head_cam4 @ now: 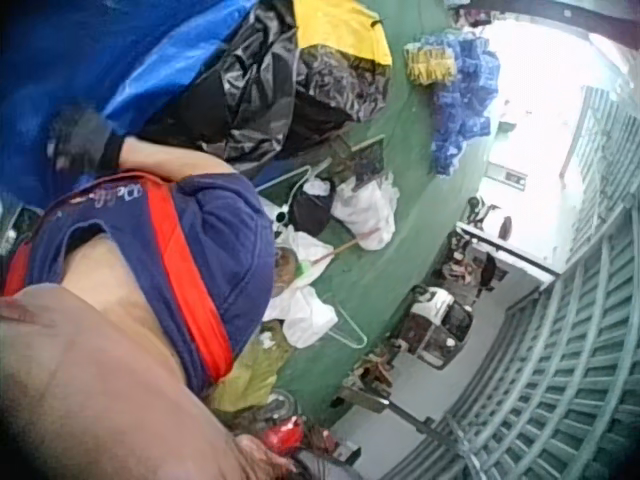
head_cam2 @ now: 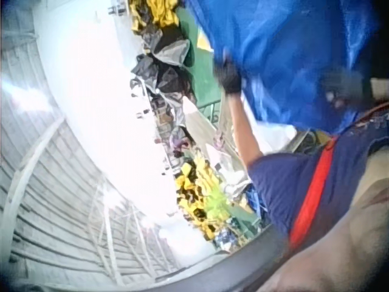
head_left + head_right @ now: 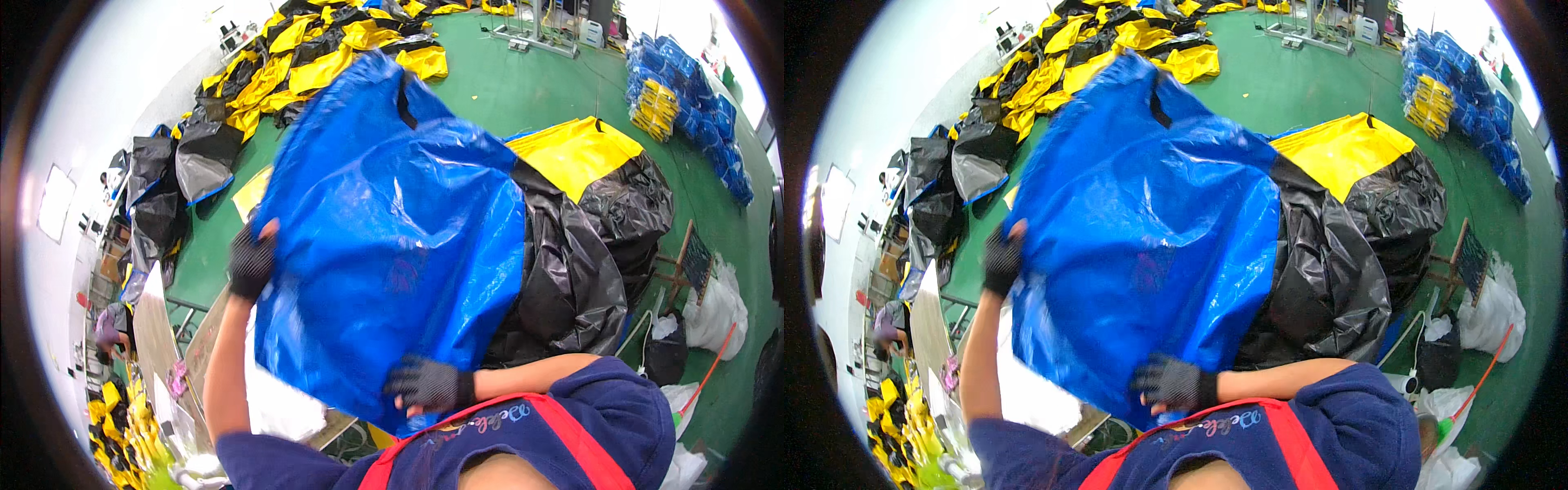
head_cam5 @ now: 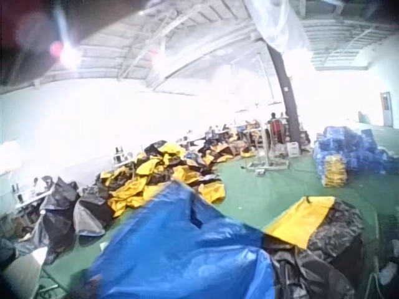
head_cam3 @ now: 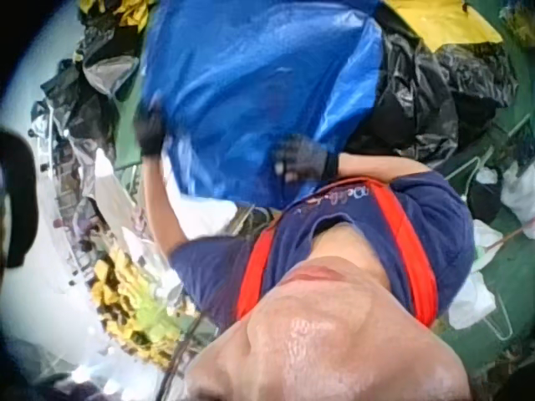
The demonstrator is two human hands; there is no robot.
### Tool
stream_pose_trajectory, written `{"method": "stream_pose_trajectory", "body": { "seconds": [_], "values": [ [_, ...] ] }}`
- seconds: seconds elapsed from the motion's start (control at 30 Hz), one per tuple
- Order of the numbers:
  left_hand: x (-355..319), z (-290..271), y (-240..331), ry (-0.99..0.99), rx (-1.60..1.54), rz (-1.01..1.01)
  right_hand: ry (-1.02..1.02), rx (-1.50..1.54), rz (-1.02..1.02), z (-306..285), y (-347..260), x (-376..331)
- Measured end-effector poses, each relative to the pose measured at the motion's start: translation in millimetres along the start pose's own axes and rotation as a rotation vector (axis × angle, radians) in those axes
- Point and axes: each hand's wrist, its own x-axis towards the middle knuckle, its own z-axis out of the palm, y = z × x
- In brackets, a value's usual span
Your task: The person folds yellow and blue waterproof pouches and inserts them into clear plastic bags on a workbench. The person handles each pouch one at a time, folds it, places it into a bag, and sets the bag aside.
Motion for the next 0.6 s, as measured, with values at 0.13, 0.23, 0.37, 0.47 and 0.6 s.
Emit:
{"method": "stream_pose_trajectory", "body": {
  "seconds": [0.13,0.23,0.37,0.47,0.6],
  "values": [
    [-129.4,-124.8,-74.0,0.452,0.245,-0.247,0.395,-0.421,0.240,-71.3,50.7,-5.0],
    [-251.0,-204.9,-172.1,0.507,0.686,-0.539,0.110,-0.142,0.742,-139.1,96.1,6.6],
    [-304.2,-149.6,-271.4,0.476,0.765,-0.608,0.485,-0.550,0.942,-100.7,210.4,-77.2],
    [-328.7,-98.6,-290.7,0.476,0.756,-0.842,0.087,-0.342,1.149,-137.4,191.8,-57.0],
    [-289.3,-68.1,-242.4,0.292,0.748,-1.097,0.111,-0.322,0.967,-237.3,145.5,20.3]
  ]
}}
